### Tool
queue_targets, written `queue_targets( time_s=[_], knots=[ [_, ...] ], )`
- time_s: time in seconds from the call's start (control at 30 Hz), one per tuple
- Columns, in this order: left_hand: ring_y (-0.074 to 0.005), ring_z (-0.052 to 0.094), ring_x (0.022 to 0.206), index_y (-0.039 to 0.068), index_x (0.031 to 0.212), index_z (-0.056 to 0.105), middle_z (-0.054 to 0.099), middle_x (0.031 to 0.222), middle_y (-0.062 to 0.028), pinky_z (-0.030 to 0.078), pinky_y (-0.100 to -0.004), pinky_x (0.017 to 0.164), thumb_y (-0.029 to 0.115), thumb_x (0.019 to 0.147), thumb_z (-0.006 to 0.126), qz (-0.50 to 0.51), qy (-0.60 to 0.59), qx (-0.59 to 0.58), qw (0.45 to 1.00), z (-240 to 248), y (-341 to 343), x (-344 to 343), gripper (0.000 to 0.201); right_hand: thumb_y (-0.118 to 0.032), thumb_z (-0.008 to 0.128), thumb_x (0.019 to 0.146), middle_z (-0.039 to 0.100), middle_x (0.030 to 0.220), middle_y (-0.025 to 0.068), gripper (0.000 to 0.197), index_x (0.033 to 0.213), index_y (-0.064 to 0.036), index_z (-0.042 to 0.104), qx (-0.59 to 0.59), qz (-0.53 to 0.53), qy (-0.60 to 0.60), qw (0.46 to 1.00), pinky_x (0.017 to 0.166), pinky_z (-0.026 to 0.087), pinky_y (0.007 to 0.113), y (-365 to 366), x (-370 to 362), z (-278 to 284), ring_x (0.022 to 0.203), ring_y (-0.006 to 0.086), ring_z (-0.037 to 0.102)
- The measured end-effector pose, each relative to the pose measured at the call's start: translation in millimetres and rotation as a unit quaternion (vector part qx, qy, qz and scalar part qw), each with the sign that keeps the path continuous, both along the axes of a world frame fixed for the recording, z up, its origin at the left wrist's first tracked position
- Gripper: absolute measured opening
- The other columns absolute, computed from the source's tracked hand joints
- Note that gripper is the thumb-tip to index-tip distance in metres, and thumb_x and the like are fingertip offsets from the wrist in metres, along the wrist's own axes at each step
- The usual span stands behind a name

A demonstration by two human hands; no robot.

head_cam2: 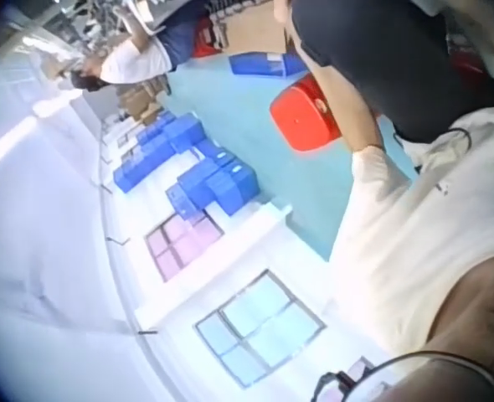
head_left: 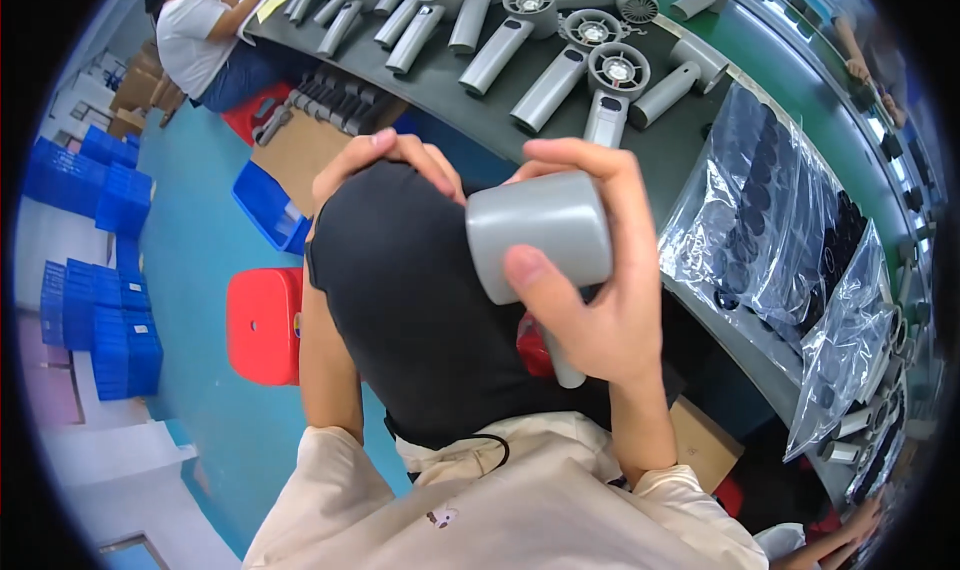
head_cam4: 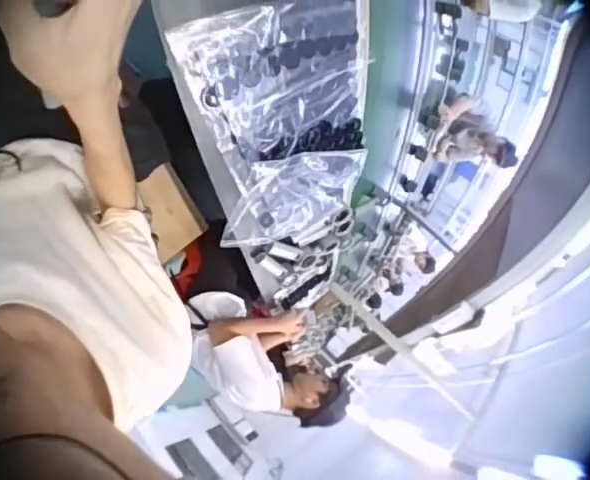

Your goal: The person assembles components of a hair dryer by hand, combining internal components with a hair dryer housing to create an assembled hair dryer.

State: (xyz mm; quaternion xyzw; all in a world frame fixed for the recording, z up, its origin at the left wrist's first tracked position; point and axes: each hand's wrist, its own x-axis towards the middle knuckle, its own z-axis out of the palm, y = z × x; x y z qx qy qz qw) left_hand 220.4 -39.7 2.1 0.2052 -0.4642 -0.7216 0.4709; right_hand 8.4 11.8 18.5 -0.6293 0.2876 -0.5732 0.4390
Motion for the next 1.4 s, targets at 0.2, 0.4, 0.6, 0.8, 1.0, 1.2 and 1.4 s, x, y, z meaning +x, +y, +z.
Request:
queue_targets(
  time_s=[0.2,0.4,0.6,0.8,1.0,1.2,1.4],
  knots=[
    [-0.0299,0.062,0.078,-0.007,0.077,0.062,0.064,0.082,-0.0243,0.048,-0.0352,0.08,0.032,0.091,0.031,0.102,-0.019,0.053,0.993,2,3,-2,0.052,-0.02,0.06,0.083,0.055,0.09,0.0067,0.028,0.104,-0.002,0.053,-0.02,-0.078,0.061,0.995,0.07,0.042,0.023,-7,15,9,0.078,0.0107,0.053],
    [-0.0277,0.063,0.079,-0.006,0.076,0.062,0.065,0.083,-0.0219,0.048,-0.0338,0.081,0.034,0.091,0.033,0.139,-0.053,0.105,0.983,6,4,-7,0.051,-0.027,0.051,0.088,0.059,0.08,0.0075,0.028,0.097,-0.0009,0.056,-0.138,-0.213,0.154,0.955,0.062,0.043,0.022,-18,-13,23,0.069,0.0115,0.055],
    [-0.0288,0.063,0.08,-0.007,0.078,0.062,0.065,0.084,-0.0219,0.048,-0.0352,0.081,0.034,0.091,0.033,0.143,-0.056,0.109,0.982,6,8,-15,0.051,-0.009,0.062,0.077,0.055,0.075,0.0142,0.012,0.084,-0.0002,0.057,-0.101,-0.17,0.101,0.975,0.059,0.046,0.031,-17,14,11,0.064,0.0276,0.058],
    [-0.0296,0.061,0.085,-0.008,0.08,0.06,0.064,0.089,-0.0226,0.047,-0.0368,0.084,0.034,0.093,0.033,0.127,-0.032,0.093,0.987,1,12,-2,0.051,-0.023,0.055,0.085,0.06,0.08,0.0053,0.022,0.09,-0.0019,0.06,-0.027,-0.206,-0.013,0.978,0.063,0.045,0.024,-3,-25,37,0.072,0.0111,0.058],
    [-0.0195,0.063,0.088,-0.005,0.094,0.063,0.066,0.095,-0.0147,0.048,-0.0276,0.081,0.027,0.095,0.045,0.315,-0.278,-0.096,0.903,25,7,22,0.037,-0.045,0.037,0.093,0.061,0.074,0.0135,0.049,0.102,0.0001,0.054,0.254,0.099,-0.372,0.887,0.03,0.045,0.027,1,-49,34,0.042,0.0187,0.056],
    [-0.0255,0.056,0.109,-0.004,0.115,0.053,0.057,0.116,-0.0188,0.041,-0.0354,0.094,0.028,0.091,0.053,0.254,-0.262,-0.298,0.882,67,44,-63,0.04,-0.048,0.038,0.093,0.062,0.071,0.0142,0.051,0.104,-0.0019,0.056,0.31,0.154,-0.448,0.824,0.028,0.041,0.029,4,-46,32,0.036,0.0224,0.053],
    [-0.0185,0.054,0.108,-0.006,0.12,0.052,0.055,0.12,-0.0142,0.04,-0.0302,0.095,0.005,0.08,0.064,0.03,-0.28,-0.265,0.922,84,25,-108,0.044,-0.056,0.041,0.091,0.059,0.067,0.0081,0.051,0.098,-0.0076,0.053,0.36,0.094,-0.369,0.852,0.03,0.046,0.026,3,-47,46,0.04,0.0185,0.056]
  ],
)
